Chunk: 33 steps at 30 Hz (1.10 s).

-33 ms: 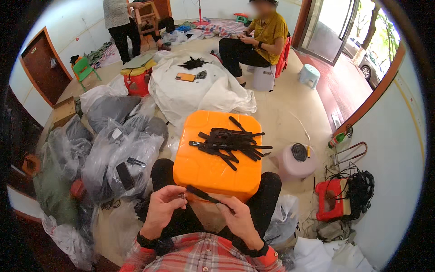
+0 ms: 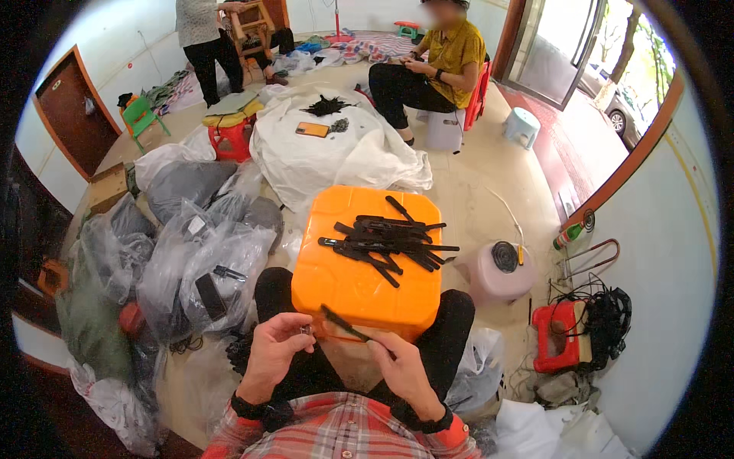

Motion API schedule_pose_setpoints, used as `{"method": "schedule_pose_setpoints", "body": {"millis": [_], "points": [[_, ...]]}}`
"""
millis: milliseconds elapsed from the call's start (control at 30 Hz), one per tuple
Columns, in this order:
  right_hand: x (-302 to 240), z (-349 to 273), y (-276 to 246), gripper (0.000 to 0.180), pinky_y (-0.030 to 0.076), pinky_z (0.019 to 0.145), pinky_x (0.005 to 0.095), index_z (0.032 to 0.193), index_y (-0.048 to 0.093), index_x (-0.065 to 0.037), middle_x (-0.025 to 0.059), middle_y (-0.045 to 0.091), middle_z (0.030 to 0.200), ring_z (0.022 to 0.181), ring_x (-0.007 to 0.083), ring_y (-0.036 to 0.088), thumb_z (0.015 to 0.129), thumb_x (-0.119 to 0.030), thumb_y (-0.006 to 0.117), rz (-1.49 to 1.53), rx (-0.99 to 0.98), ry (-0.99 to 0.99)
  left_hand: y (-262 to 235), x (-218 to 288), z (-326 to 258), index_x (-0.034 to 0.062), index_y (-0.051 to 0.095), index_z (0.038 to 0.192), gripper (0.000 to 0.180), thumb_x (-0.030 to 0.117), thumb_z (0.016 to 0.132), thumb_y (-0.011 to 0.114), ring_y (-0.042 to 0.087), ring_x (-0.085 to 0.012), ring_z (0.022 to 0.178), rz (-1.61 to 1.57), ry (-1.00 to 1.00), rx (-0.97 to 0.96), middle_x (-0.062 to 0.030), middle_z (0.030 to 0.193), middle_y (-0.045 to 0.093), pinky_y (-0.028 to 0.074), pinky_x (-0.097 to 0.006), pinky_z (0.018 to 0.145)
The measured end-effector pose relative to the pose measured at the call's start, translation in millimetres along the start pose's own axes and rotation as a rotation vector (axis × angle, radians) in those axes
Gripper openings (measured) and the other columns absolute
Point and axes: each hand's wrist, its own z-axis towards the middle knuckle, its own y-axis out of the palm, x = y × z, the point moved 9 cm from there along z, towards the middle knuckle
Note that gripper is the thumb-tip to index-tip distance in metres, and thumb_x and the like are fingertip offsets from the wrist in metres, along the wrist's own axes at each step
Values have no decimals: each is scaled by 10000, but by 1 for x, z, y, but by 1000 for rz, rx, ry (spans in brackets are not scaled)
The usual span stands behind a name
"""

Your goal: The recorder is sitting and inspecting or assembling black plastic shoe components.

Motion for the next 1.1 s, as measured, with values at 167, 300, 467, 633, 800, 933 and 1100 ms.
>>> {"method": "schedule_pose_setpoints", "body": {"millis": [167,300,467,633,800,933,1100], "points": [[31,-8,27,209,339,499,181,981,533,2,-1,511,649,536,51,418,934,-168,420,467,-230,425,-2,-7,0,-27,579,984,246,-49,744,630,594,-145,719,-39,-2,-9,-82,839,606,505,-258,622],[31,-10,33,178,330,497,176,926,541,-10,-12,506,654,542,45,399,924,-157,440,470,-323,391,8,-6,3,-20,586,974,237,-53,743,627,592,-140,677,15,-43,-81,-81,796,612,502,-256,605],[29,-8,35,177,316,516,182,890,553,-10,-34,474,645,576,41,396,907,-170,478,430,-374,428,9,-9,4,-21,589,961,225,-68,742,611,591,-142,652,43,-85,-89,-87,769,615,496,-253,598],[40,-10,30,180,310,526,196,882,562,-3,-37,451,638,580,47,383,901,-166,489,360,-343,380,9,-9,-1,-28,588,1004,234,-34,772,614,572,-109,680,29,-85,-150,-64,798,596,476,-213,607],[41,-7,31,172,308,527,198,892,563,7,-38,441,631,582,49,383,895,-149,491,298,-357,379,3,-3,-2,-28,598,949,211,-61,742,615,590,-132,644,80,-114,-68,-86,774,621,488,-243,588],[37,-1,36,176,306,526,197,896,563,9,-40,437,627,578,50,380,891,-154,496,333,-390,363,3,-9,2,-27,600,947,210,-61,741,616,589,-132,643,84,-151,-98,-84,775,621,486,-240,592],[40,-3,34,195,302,523,194,897,569,-5,-47,429,633,576,50,381,890,-191,513,391,-413,369,11,-15,7,-46,592,970,207,-38,764,608,571,-119,645,51,-168,-171,-66,731,602,472,-227,622]]}}
